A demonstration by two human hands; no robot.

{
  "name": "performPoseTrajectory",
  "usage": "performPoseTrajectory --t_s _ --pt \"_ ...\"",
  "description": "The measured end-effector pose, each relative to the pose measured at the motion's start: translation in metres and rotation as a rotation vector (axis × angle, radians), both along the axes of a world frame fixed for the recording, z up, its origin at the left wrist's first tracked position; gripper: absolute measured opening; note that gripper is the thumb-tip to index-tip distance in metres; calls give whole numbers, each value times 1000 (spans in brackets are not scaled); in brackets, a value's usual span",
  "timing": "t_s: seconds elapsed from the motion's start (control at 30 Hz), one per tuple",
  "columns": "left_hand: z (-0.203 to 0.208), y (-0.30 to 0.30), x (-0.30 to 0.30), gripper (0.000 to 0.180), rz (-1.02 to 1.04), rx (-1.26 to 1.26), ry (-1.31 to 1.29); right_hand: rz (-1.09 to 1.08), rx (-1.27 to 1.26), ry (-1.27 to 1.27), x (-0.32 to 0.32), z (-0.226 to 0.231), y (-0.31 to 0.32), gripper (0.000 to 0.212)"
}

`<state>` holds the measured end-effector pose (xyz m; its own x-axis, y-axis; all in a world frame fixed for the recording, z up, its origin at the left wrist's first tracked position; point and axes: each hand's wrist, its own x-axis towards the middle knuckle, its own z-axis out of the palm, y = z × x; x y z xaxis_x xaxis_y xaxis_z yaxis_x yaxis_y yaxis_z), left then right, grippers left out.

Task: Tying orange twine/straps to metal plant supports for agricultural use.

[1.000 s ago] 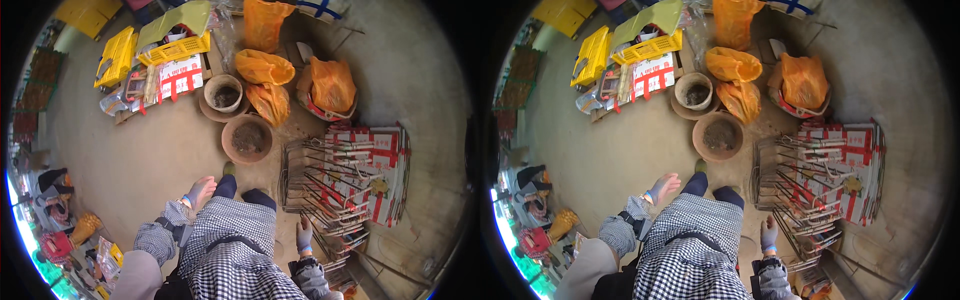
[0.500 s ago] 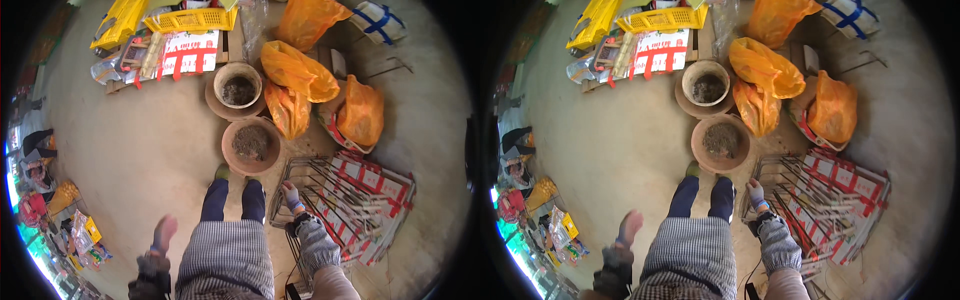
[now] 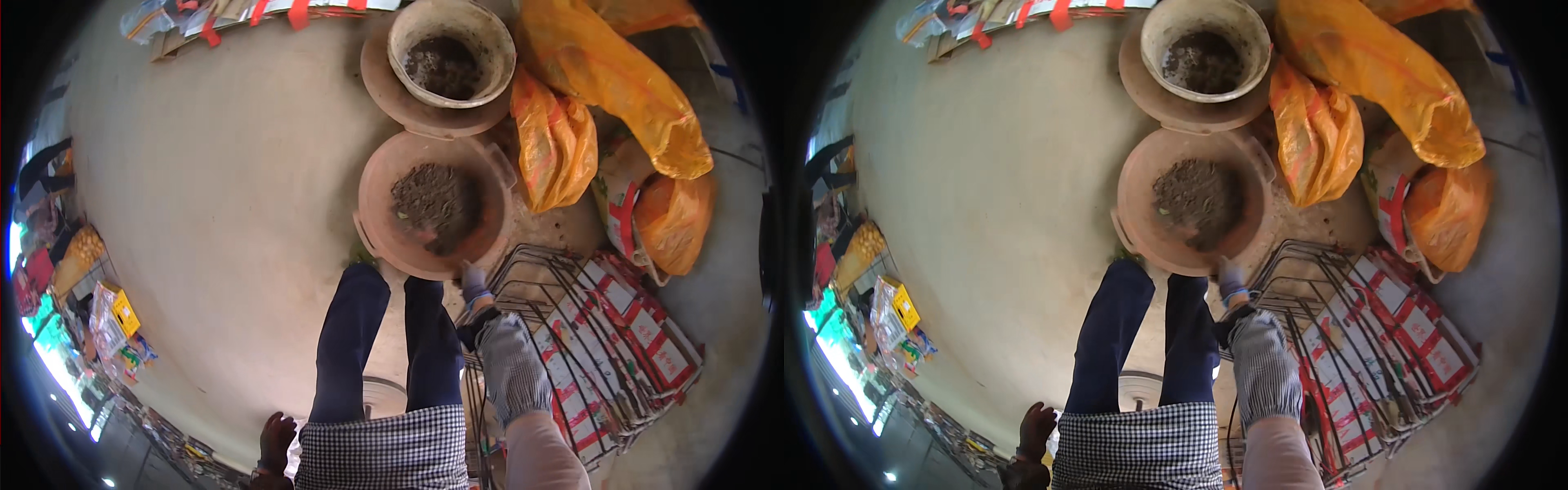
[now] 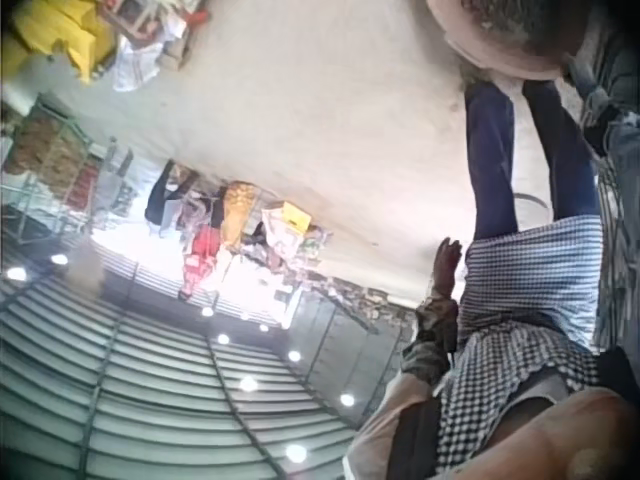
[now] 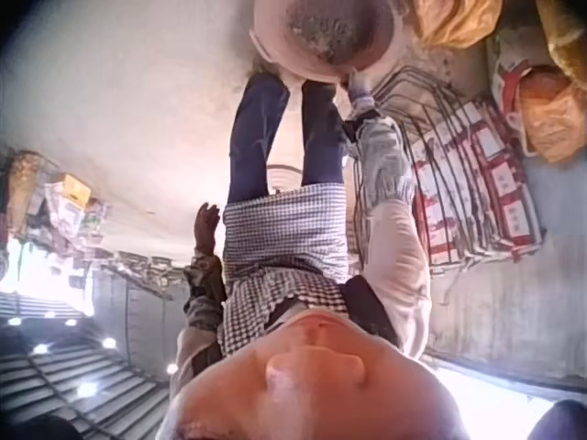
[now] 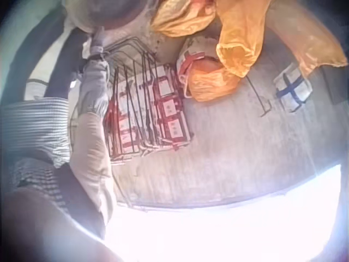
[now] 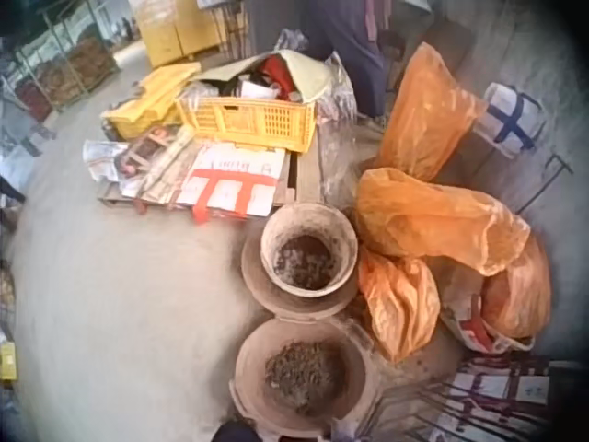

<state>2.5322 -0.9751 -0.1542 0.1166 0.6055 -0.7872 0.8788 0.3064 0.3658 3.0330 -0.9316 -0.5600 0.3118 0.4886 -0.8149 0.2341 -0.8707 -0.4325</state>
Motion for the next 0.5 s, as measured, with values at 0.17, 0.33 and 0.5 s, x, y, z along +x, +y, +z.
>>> performPoseTrajectory --t_s 0.17,0.33,0.5 --pt "32 18 29 36 773 -176 -355 -925 -273 567 -70 201 45 20" --pt "99 101 73 46 1173 -282 -753 -105 192 365 -99 383 42 19" --pt "202 147 55 40 1392 -194 -816 -132 -130 353 -177 558 122 24"
